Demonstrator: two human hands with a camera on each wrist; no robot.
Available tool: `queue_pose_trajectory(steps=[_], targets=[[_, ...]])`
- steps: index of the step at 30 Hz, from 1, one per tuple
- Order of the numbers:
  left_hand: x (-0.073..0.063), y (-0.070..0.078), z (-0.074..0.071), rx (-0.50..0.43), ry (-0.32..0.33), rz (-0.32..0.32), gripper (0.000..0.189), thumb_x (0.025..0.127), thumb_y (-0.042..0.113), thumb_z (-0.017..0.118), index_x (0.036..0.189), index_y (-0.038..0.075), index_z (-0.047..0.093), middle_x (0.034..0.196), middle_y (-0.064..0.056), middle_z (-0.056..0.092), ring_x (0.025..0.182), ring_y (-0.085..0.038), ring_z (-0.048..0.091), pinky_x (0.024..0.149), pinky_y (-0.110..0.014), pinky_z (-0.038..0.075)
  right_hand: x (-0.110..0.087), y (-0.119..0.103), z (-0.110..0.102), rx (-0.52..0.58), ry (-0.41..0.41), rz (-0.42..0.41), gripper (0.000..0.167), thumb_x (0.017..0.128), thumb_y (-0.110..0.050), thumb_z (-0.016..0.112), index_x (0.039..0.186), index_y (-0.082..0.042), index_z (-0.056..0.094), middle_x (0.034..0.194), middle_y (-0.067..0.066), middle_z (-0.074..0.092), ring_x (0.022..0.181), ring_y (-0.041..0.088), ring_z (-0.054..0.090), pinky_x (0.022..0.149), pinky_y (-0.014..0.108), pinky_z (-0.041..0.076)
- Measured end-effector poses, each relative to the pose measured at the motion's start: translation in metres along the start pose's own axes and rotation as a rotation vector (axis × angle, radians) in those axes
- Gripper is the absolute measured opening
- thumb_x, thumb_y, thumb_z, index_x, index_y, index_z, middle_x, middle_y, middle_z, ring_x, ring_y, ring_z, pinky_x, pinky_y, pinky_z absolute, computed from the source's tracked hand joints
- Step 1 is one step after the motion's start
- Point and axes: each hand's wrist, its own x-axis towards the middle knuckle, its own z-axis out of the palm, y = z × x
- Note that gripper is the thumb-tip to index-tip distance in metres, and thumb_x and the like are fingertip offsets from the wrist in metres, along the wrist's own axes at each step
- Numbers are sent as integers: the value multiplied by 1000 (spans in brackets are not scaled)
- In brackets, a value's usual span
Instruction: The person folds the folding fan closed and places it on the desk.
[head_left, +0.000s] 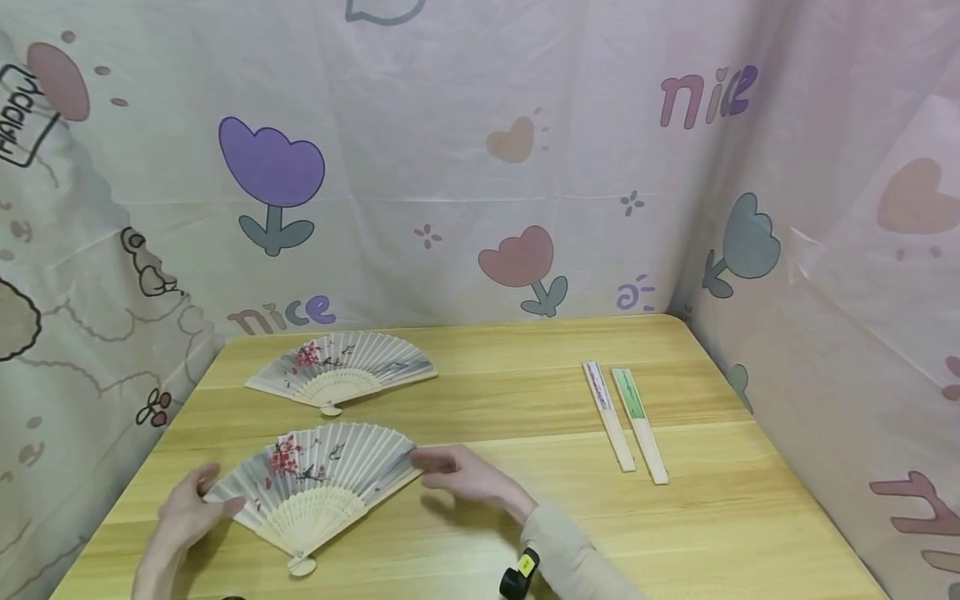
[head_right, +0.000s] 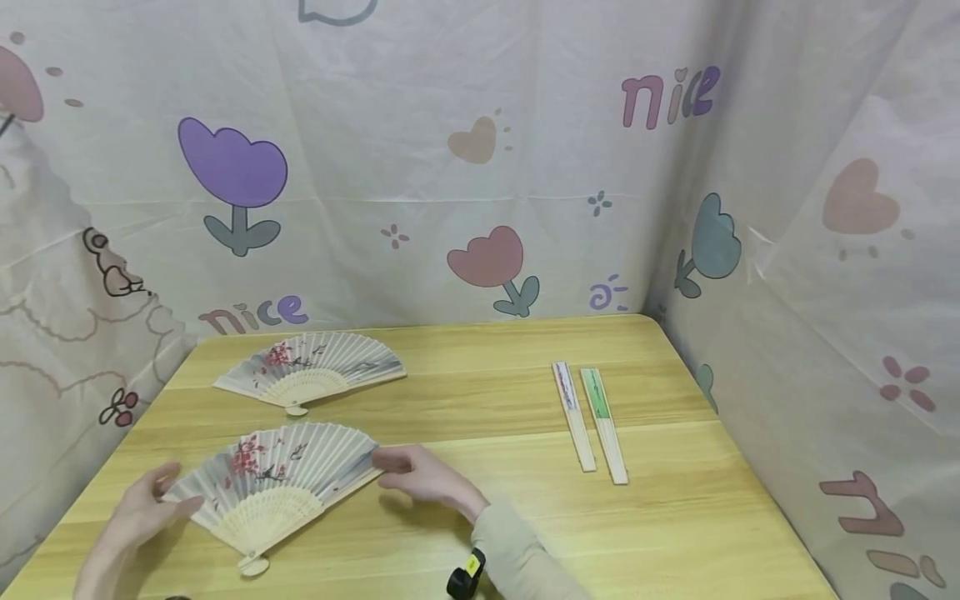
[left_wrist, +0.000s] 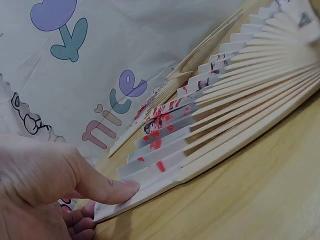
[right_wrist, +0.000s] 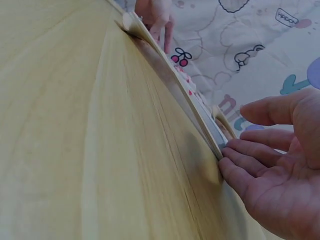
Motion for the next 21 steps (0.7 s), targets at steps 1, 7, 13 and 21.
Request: queue_pose_trajectory(steps=[1,7,13,21], targets=[[-1,0,0,4,6,0,88,88,16,72,151,-14,19,134,-40,38,118,-48,45,94,-51,50,0,0,0,3,7,2,50,101,-16,58,148,-2,46,151,14,52,140,29,52,119,34,43],[-2,-1,-3,12,67,31,69,92,16,67,144,-14,34,112,-26,56,91,-16,55,74,-21,47,-1,1,-2,23,30,0,51,100,-14,58,148,0,45,151,16,51,141,31,50,121,38,41],[-6,2,-7,133,-92,58,102,92,50,69,145,-23,21,146,-48,28,129,-62,38,107,-69,42,-2,0,-2,18,41,-4,51,100,-13,58,147,2,45,151,18,51,141,32,50,121,40,41],[-13,11,-4,93,-156,123,97,80,21,85,140,-24,24,120,-40,51,103,-36,59,85,-40,56,-4,2,-4,-12,60,0,52,100,-14,58,147,3,44,151,19,50,140,34,50,120,42,42]])
